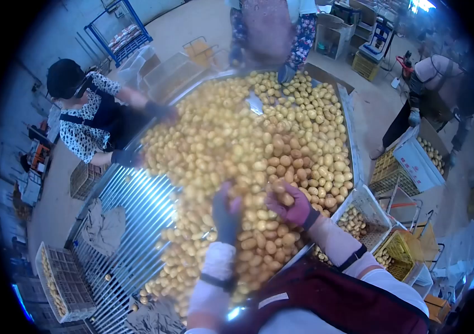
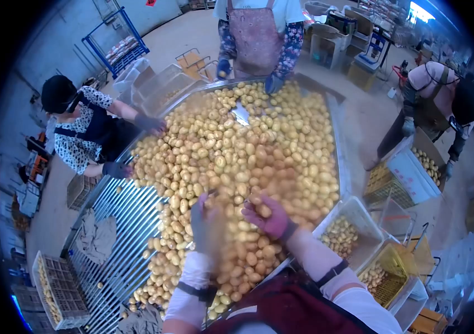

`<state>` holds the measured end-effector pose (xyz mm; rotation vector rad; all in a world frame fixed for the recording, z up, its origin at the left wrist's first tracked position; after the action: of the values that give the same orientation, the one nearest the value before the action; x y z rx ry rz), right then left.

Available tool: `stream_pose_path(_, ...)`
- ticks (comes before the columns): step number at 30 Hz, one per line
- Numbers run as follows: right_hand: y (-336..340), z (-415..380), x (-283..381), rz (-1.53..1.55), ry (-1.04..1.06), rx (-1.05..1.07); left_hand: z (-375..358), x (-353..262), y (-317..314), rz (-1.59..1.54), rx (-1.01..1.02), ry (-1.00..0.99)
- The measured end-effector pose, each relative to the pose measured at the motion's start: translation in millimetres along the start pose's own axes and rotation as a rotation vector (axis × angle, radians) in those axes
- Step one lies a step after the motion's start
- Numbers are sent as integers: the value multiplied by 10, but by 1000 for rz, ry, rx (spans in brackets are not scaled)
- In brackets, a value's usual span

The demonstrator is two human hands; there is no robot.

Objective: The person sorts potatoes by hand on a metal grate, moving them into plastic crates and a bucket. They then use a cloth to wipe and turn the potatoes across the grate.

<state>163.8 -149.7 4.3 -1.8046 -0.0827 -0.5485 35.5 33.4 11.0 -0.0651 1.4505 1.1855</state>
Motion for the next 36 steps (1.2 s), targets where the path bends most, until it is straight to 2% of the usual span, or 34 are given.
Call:
stream_pose_path(1, -218, -121, 45, 237, -53, 16, 9, -246, -35, 92, 93, -73)
stream_pose_path(3, -311, -651, 4, 419, -52, 5, -507, -1111, -117, -41, 358, -87)
stream_pose_path(4, -252, -704, 116, 356, 18, 37, -541, -1505, -250, -238, 500, -77)
stream_pose_path(5, -102, -843, 179, -55, 239, 97, -596, -1651, -505, 17, 508, -323)
stream_pose_path(6, 57, -1009, 242, -650, 502, 18, -660, -1748, -713, 284, 512, -562)
stream_pose_path(7, 223, -1191, 286, -1050, 738, -148, -798, -1866, -781, 263, 434, -679)
stream_pose_path(9, 66, -1705, 430, -1401, 810, -288, -1185, -1982, -763, 220, 290, -901)
stream_pose_path(10, 5, -1964, 486, -1570, 835, -363, -1250, -1928, -775, 183, 338, -888)
stream_pose_path(12, 646, -2725, 494, -1645, 780, -514, -1171, -1669, -775, 177, 435, -761)
stream_pose_path(13, 952, -3114, 508, -1592, 726, -635, -1131, -1491, -743, 171, 485, -692)
stream_pose_path(14, 1420, -3585, 488, -1301, 632, -827, -1107, -1247, -631, 119, 321, -652)
stream_pose_path(16, 2352, -4595, 276, -291, 608, -1157, -826, -1110, -177, 258, 433, -401)
stream_pose_path(17, 2670, -4970, 247, -96, 627, -1300, -565, -612, -317, 382, 394, -332)
stream_pose_path(18, 2883, -5262, 197, -11, 626, -1434, -457, -397, -314, 442, 299, -332)
stream_pose_path(19, 3099, -5461, 170, -59, 615, -1553, -354, -172, -313, 500, 205, -325)
stream_pose_path(21, 2722, -4970, 398, -1033, 566, -1774, -132, -323, -38, 497, -53, -430)
stream_pose_path(22, 2426, -4487, 591, -1549, 506, -1784, -38, -269, -77, 534, -33, -393)
stream_pose_path(23, 2721, -3999, 617, -1173, 736, -1523, -19, -161, -198, 586, 53, -356)
stream_pose_path(24, 1694, -2971, 844, -1288, 834, -1244, -68, -10, -359, 640, 145, -316)
stream_pose_path(25, 962, -2218, 944, -1447, 706, -1255, -120, 90, -470, 696, 238, -273)
stream_pose_path(26, 940, -1639, 1014, -1475, 769, -921, -144, 37, -489, 696, 233, -309)
stream_pose_path(27, 875, -1071, 1028, -1784, 795, -781, -152, -58, -482, 701, 222, -341)
stream_pose_path(29, 649, -197, 1123, -1728, 825, -580, -162, -195, -332, 657, 255, -333)
stream_pose_path(32, 707, 704, 1192, -2078, 756, -500, 125, -538, -11, 507, 418, -211)
stream_pose_path(35, 564, 986, 1314, -1870, 303, -710, 516, -199, 86, 512, 167, -311)
stream_pose_path(36, 599, 950, 1297, -1893, 419, -674, 668, -141, 136, 543, 36, -204)
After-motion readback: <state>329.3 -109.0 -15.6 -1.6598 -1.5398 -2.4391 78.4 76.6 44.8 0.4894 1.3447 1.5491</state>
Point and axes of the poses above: each hand's wrist, its own z-axis towards the middle knuckle, its own y-axis out of the back of the hand, x = y × z, the point moved 5 cm from there along z, towards the middle knuckle, and after that the axes turned 11 degrees about z, right-handed, at the moved point
